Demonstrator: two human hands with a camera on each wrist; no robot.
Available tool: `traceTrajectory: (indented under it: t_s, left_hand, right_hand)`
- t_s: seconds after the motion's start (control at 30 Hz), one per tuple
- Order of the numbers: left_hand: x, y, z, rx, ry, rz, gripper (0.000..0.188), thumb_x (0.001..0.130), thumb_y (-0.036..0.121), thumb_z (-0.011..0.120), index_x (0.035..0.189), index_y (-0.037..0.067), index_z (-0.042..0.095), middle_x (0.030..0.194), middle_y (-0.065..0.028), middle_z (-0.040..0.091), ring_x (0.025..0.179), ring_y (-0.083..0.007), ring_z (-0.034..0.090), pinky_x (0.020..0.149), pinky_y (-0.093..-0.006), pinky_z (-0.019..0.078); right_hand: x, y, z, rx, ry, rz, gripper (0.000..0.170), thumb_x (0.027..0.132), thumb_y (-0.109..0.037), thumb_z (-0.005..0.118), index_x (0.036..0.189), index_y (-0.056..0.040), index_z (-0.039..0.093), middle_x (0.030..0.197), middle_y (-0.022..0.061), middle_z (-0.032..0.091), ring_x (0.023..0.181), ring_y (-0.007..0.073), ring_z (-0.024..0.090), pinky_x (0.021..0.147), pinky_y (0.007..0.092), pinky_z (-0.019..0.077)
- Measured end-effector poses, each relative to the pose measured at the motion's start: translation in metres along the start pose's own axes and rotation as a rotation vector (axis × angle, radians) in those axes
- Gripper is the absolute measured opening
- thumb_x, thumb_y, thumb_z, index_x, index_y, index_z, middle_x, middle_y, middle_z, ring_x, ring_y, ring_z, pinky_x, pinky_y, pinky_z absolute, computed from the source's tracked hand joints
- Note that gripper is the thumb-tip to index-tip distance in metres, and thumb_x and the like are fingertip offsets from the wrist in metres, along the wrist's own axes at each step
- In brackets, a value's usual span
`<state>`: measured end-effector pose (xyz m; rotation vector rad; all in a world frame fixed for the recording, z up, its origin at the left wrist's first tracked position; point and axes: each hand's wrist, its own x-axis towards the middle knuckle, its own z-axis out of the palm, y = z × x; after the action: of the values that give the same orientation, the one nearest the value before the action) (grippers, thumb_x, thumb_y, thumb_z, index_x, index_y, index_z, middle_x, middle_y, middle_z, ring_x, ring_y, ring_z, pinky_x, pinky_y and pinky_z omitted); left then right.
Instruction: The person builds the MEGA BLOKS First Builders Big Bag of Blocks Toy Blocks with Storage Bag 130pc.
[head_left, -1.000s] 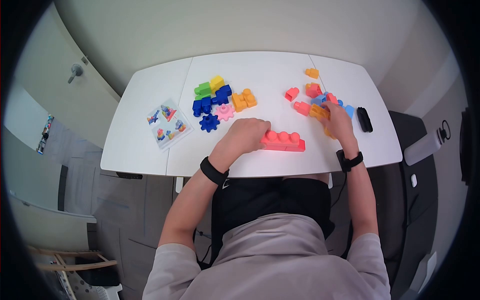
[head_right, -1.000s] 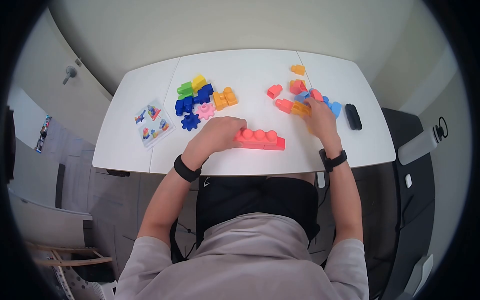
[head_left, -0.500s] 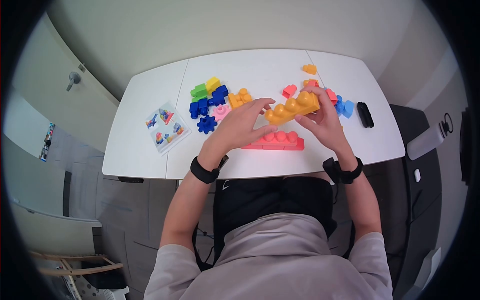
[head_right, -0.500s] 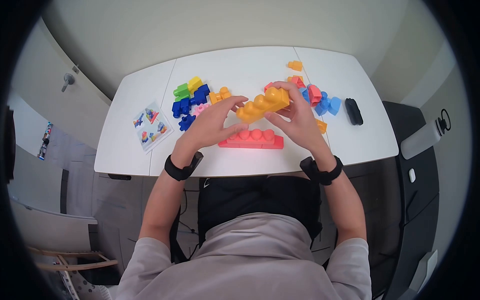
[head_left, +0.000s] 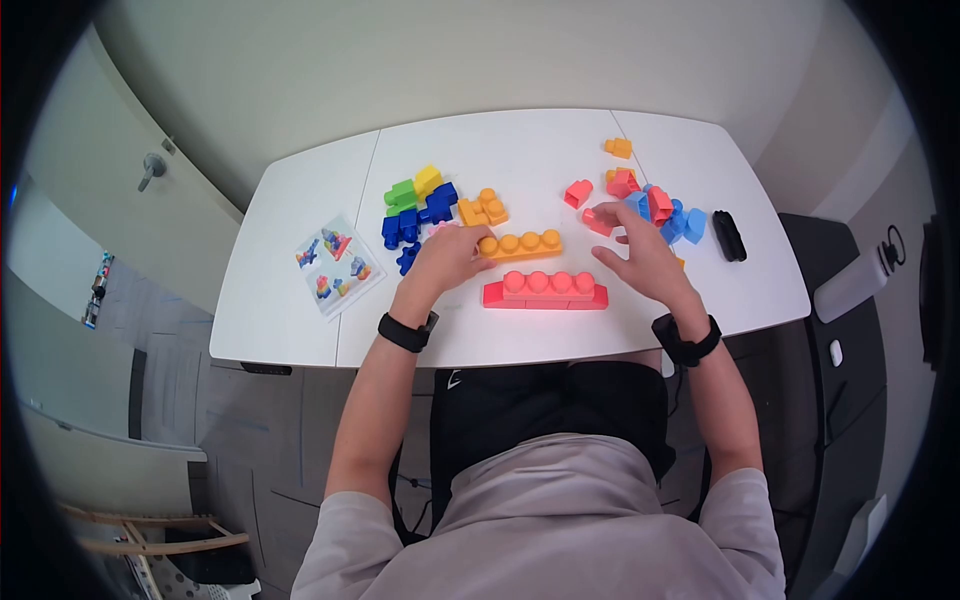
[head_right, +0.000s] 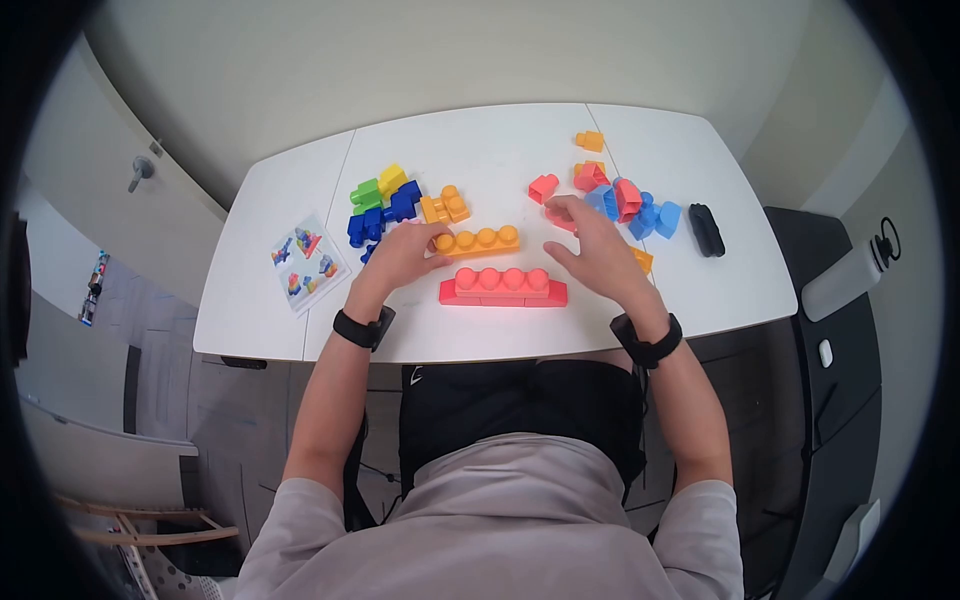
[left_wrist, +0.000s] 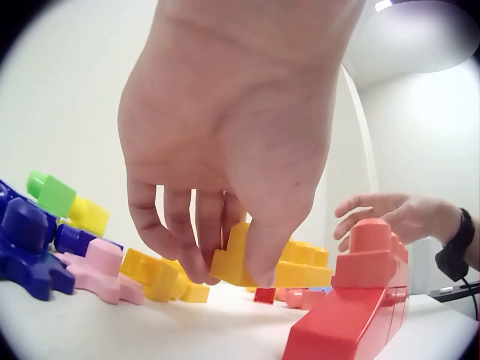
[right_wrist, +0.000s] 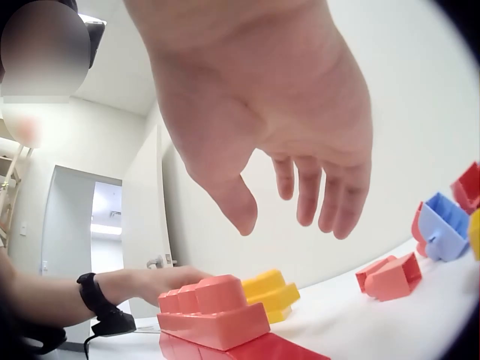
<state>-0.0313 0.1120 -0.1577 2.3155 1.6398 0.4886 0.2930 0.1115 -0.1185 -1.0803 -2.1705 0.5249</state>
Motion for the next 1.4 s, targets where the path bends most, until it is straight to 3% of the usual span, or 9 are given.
traceTrajectory:
  t_s: [0.17, 0.47, 0.57, 0.73, 0.97, 1.07, 1.13, 1.27, 1.4]
  left_hand:
    - [-0.002, 0.003, 0.004, 0.006, -0.037, -0.001, 0.039, 0.084, 0.023, 0.084, 0.117, 0.005, 0.071, 0.097, -0.0145, 0.075, 0.093, -0.0284, 0.073, 0.08, -0.0398, 0.0565]
    - [-0.002, 0.006, 0.009, 0.046, -0.047, -0.015, 0.049, 0.081, 0.023, 0.087, 0.123, 0.008, 0.068, 0.115, -0.0109, 0.074, 0.104, -0.0262, 0.071, 0.087, -0.0391, 0.0562]
    - [-0.005, 0.006, 0.003, -0.001, -0.03, 0.003, 0.053, 0.08, 0.023, 0.086, 0.126, 0.008, 0.066, 0.118, -0.0101, 0.073, 0.114, -0.0281, 0.068, 0.091, -0.0409, 0.0559]
    - [-0.007, 0.008, -0.005, -0.026, 0.01, 0.026, 0.049, 0.085, 0.024, 0.083, 0.128, 0.008, 0.065, 0.123, -0.0118, 0.072, 0.118, -0.0287, 0.066, 0.095, -0.0403, 0.0547]
    - [-0.003, 0.003, -0.009, -0.076, 0.035, 0.042, 0.041, 0.089, 0.023, 0.078, 0.125, 0.006, 0.067, 0.118, -0.0129, 0.073, 0.113, -0.0292, 0.068, 0.094, -0.0412, 0.0545]
    - [-0.002, -0.001, -0.008, -0.087, 0.055, 0.07, 0.038, 0.09, 0.022, 0.077, 0.123, 0.006, 0.068, 0.114, -0.0133, 0.073, 0.109, -0.0293, 0.069, 0.092, -0.0411, 0.0548]
    - [-0.002, -0.001, -0.008, -0.094, 0.062, 0.089, 0.036, 0.091, 0.022, 0.076, 0.121, 0.005, 0.068, 0.111, -0.0129, 0.074, 0.106, -0.029, 0.07, 0.09, -0.0405, 0.0551]
    - [-0.002, 0.001, -0.009, -0.106, 0.048, 0.081, 0.035, 0.091, 0.022, 0.076, 0.121, 0.005, 0.068, 0.111, -0.0124, 0.074, 0.105, -0.0285, 0.07, 0.09, -0.0402, 0.0555]
    - [-0.001, -0.001, -0.008, -0.12, 0.035, 0.072, 0.034, 0.092, 0.021, 0.076, 0.121, 0.005, 0.069, 0.112, -0.0121, 0.074, 0.103, -0.0275, 0.07, 0.089, -0.0391, 0.0558]
  right_hand:
    - [0.002, 0.002, -0.01, 0.003, -0.046, 0.065, 0.047, 0.091, -0.012, 0.077, 0.133, -0.0073, 0.057, 0.124, 0.0108, 0.07, 0.117, 0.0266, 0.067, 0.097, 0.0394, 0.055]
    - [0.048, 0.026, -0.058, -0.143, 0.032, 0.125, 0.034, 0.091, -0.013, 0.075, 0.123, -0.0044, 0.066, 0.109, 0.0099, 0.076, 0.101, 0.0248, 0.072, 0.091, 0.0354, 0.057]
    - [0.087, 0.062, -0.078, -0.162, 0.016, 0.263, 0.033, 0.091, -0.015, 0.073, 0.123, -0.0058, 0.067, 0.108, 0.0106, 0.076, 0.1, 0.025, 0.072, 0.09, 0.0365, 0.0573]
    - [0.14, 0.134, -0.079, -0.457, -0.205, 0.293, 0.029, 0.092, -0.014, 0.069, 0.119, -0.0048, 0.071, 0.111, 0.0131, 0.076, 0.1, 0.0262, 0.073, 0.089, 0.0374, 0.058]
    - [0.154, 0.154, -0.075, -0.503, -0.332, 0.379, 0.031, 0.091, -0.012, 0.069, 0.121, -0.0059, 0.071, 0.112, 0.013, 0.076, 0.102, 0.027, 0.073, 0.09, 0.0375, 0.0576]
    - [0.145, 0.133, -0.084, -0.592, -0.414, 0.392, 0.036, 0.088, -0.017, 0.073, 0.123, -0.0065, 0.07, 0.114, 0.0132, 0.075, 0.102, 0.0273, 0.072, 0.09, 0.038, 0.0577]
    - [0.135, 0.109, -0.086, -0.671, -0.442, 0.53, 0.045, 0.083, -0.023, 0.08, 0.124, -0.0072, 0.069, 0.116, 0.0136, 0.075, 0.103, 0.0277, 0.072, 0.09, 0.0382, 0.0575]
    - [0.119, 0.119, -0.078, -0.768, -0.449, 0.467, 0.05, 0.075, -0.024, 0.084, 0.121, -0.0076, 0.071, 0.112, 0.0127, 0.076, 0.101, 0.0287, 0.072, 0.088, 0.038, 0.058]
    - [0.111, 0.119, -0.068, -0.637, -0.487, 0.513, 0.043, 0.067, -0.011, 0.082, 0.11, -0.0074, 0.075, 0.102, 0.0108, 0.077, 0.095, 0.0292, 0.073, 0.083, 0.0368, 0.0594]
